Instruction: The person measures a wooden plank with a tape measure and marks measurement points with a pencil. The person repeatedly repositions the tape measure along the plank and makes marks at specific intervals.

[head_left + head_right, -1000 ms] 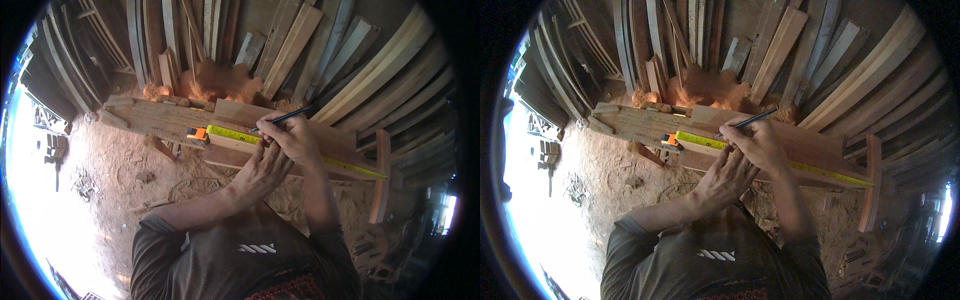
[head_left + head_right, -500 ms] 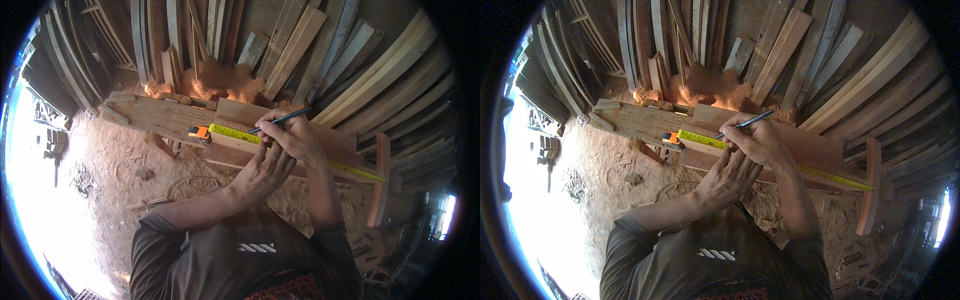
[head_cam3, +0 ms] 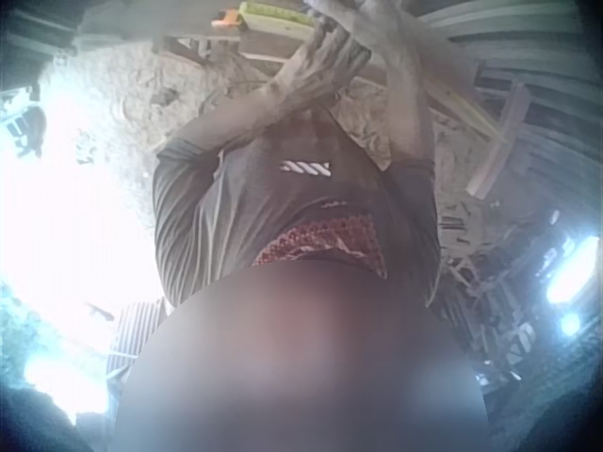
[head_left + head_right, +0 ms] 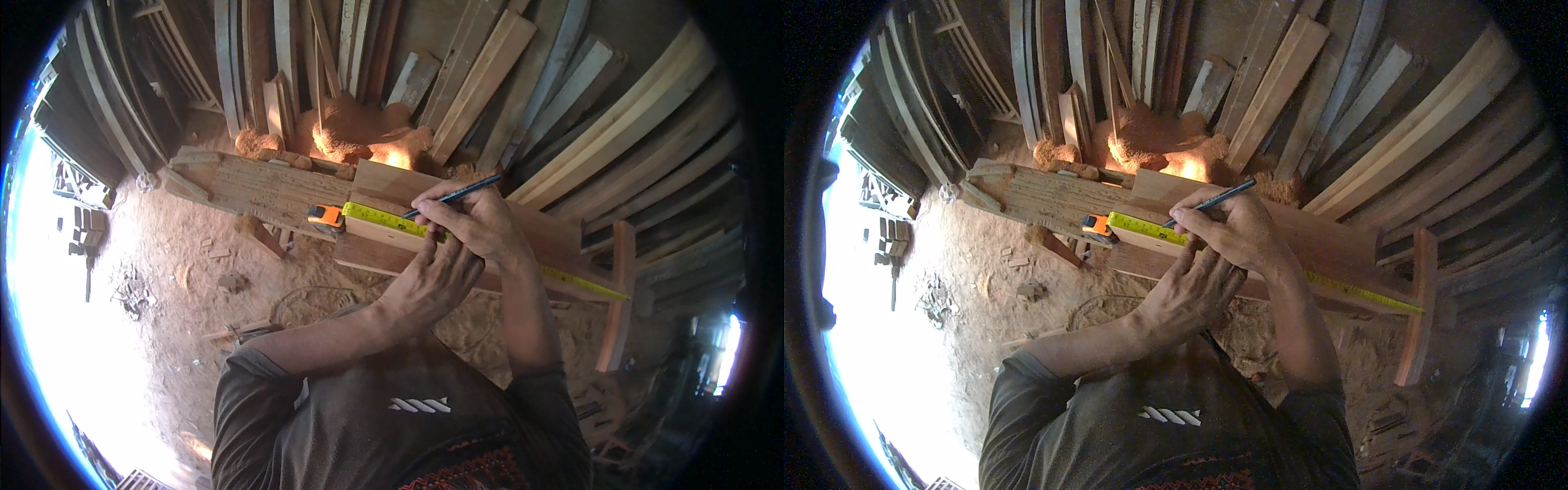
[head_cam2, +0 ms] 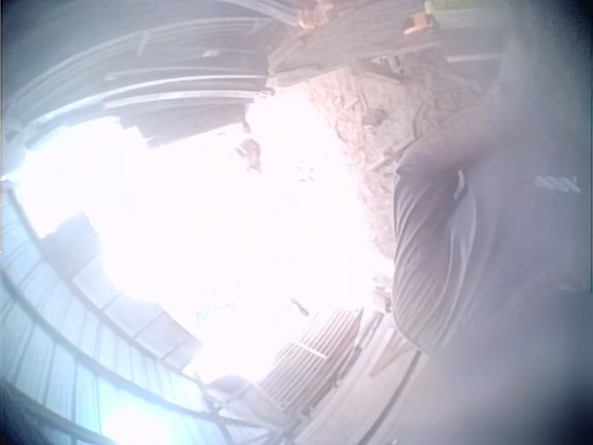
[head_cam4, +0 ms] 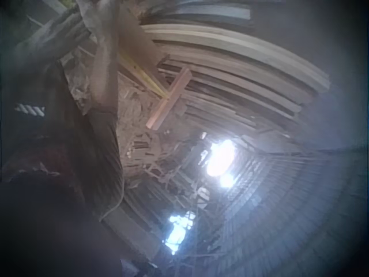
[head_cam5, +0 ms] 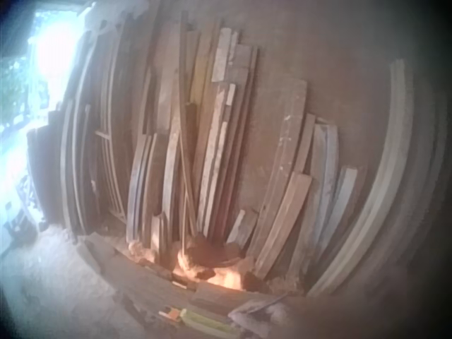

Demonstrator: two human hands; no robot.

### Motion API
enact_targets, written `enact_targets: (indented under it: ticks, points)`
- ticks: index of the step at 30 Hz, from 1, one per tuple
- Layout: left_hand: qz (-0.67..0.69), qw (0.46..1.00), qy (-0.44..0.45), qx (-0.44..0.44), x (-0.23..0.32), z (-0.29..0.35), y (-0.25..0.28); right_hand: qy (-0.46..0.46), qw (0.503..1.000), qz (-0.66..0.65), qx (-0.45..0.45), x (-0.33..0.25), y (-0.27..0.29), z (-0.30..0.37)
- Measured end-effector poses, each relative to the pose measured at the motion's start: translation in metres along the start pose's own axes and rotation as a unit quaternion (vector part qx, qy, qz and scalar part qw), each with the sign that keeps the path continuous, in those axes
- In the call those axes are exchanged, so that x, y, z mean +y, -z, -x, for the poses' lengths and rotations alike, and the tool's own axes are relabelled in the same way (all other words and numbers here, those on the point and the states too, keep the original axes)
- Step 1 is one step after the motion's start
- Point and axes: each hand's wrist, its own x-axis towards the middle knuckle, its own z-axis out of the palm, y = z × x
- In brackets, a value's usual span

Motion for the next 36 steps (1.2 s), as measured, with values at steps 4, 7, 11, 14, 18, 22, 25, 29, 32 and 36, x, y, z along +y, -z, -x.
enact_targets:
  ticks: [4,7,11,14,18,22,25,29,32,36]
  points:
    - [-0.029,0.996,0.005,0.085,-0.002,-0.001,-0.003,-0.008,1.000,0.003,-0.009,-0.002,-0.001,-0.003]
    - [-0.009,1.000,0.016,0.007,0.002,-0.002,-0.003,-0.009,1.000,0.015,-0.011,-0.004,0.000,-0.004]
    - [-0.007,1.000,0.010,0.013,0.002,0.001,-0.003,0.010,1.000,0.002,-0.020,-0.005,-0.003,-0.008]
    - [-0.003,1.000,0.012,0.022,0.001,0.001,-0.003,0.006,0.999,0.017,-0.030,-0.005,-0.005,-0.012]
    - [-0.009,1.000,0.008,0.017,-0.001,0.000,-0.002,-0.001,0.999,0.021,-0.027,-0.006,-0.007,-0.015]
    - [-0.001,1.000,-0.003,0.014,-0.002,0.002,-0.002,0.015,0.999,0.016,-0.032,-0.008,-0.010,-0.017]
    - [0.009,0.998,-0.010,0.065,-0.005,0.004,-0.004,0.017,0.999,0.028,-0.033,-0.009,-0.012,-0.020]
    - [0.003,0.997,0.003,0.079,-0.004,0.003,-0.006,0.009,0.999,0.028,-0.042,-0.010,-0.013,-0.024]
    - [0.002,0.997,0.001,0.079,-0.004,0.003,-0.005,0.029,0.998,0.019,-0.050,-0.010,-0.013,-0.027]
    - [0.002,0.998,-0.005,0.066,-0.005,0.004,-0.005,0.022,0.998,0.030,-0.047,-0.010,-0.016,-0.031]
